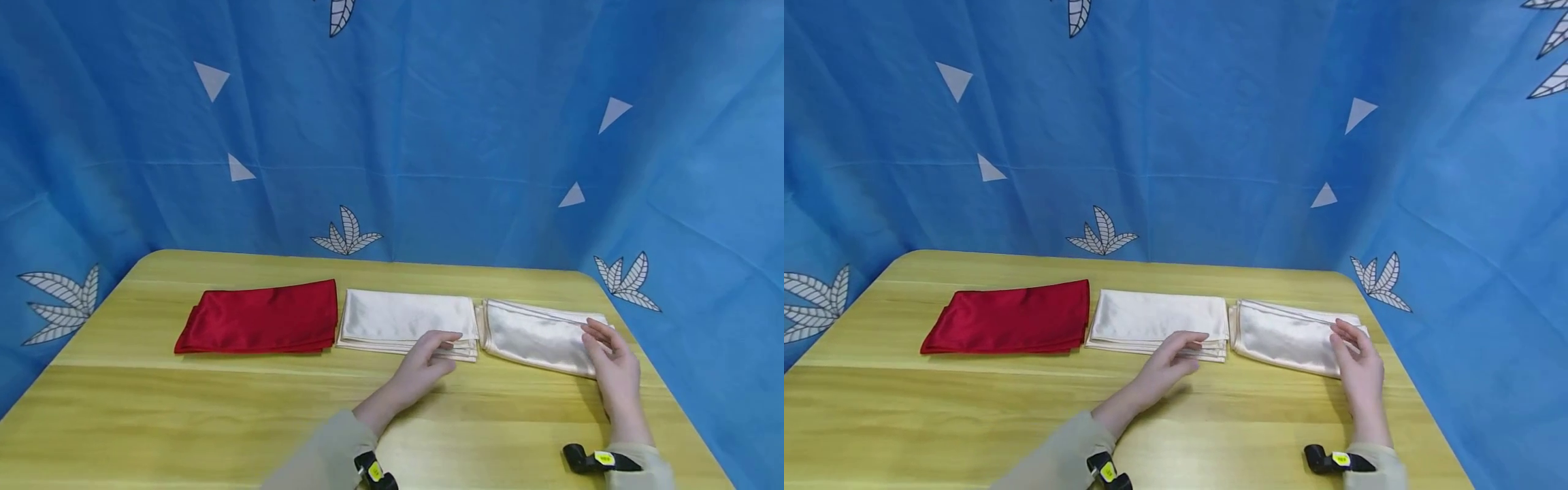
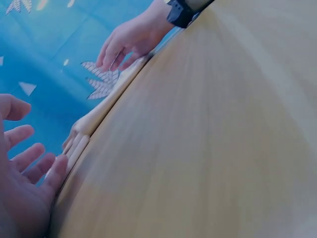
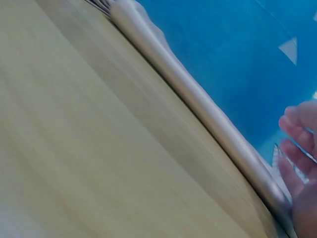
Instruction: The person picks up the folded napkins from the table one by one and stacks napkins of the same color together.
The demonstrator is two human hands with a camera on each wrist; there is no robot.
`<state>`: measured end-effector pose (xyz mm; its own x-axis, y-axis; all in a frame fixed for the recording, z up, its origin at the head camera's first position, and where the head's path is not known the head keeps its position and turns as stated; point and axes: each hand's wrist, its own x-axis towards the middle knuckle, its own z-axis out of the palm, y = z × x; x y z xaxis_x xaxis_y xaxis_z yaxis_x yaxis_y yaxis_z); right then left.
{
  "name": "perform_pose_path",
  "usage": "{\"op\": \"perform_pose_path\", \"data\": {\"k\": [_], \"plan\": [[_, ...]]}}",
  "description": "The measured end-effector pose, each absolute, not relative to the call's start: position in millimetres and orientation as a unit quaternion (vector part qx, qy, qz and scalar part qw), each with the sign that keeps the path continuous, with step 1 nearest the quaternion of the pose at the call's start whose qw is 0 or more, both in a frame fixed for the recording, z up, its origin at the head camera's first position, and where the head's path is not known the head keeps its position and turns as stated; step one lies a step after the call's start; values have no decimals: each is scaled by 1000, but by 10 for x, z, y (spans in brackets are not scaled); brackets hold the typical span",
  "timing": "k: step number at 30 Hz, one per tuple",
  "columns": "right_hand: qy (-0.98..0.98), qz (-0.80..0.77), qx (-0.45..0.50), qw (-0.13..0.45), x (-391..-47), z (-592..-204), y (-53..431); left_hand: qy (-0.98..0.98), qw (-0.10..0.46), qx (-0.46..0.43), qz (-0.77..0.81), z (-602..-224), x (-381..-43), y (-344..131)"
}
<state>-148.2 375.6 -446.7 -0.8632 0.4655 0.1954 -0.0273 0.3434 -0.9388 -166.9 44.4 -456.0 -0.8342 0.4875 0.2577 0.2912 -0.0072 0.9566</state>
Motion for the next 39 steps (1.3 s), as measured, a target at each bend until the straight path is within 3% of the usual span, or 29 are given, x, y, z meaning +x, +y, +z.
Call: {"op": "perform_pose_path", "data": {"k": [6,17,29,39], "plan": [[-851,440,-208,196,-1419,-4420,3966,701,89,298,642,-4580,-1661,759],[-911,344,-186,131,-1418,-4437,4080,692,126,256,663,-4569,-1663,1137],[-901,392,-176,65,-1357,-4313,4147,681,176,187,686,-4539,-1720,1275],[-882,450,-137,24,-1331,-4249,4186,578,307,164,738,-4525,-1834,1294]]}}
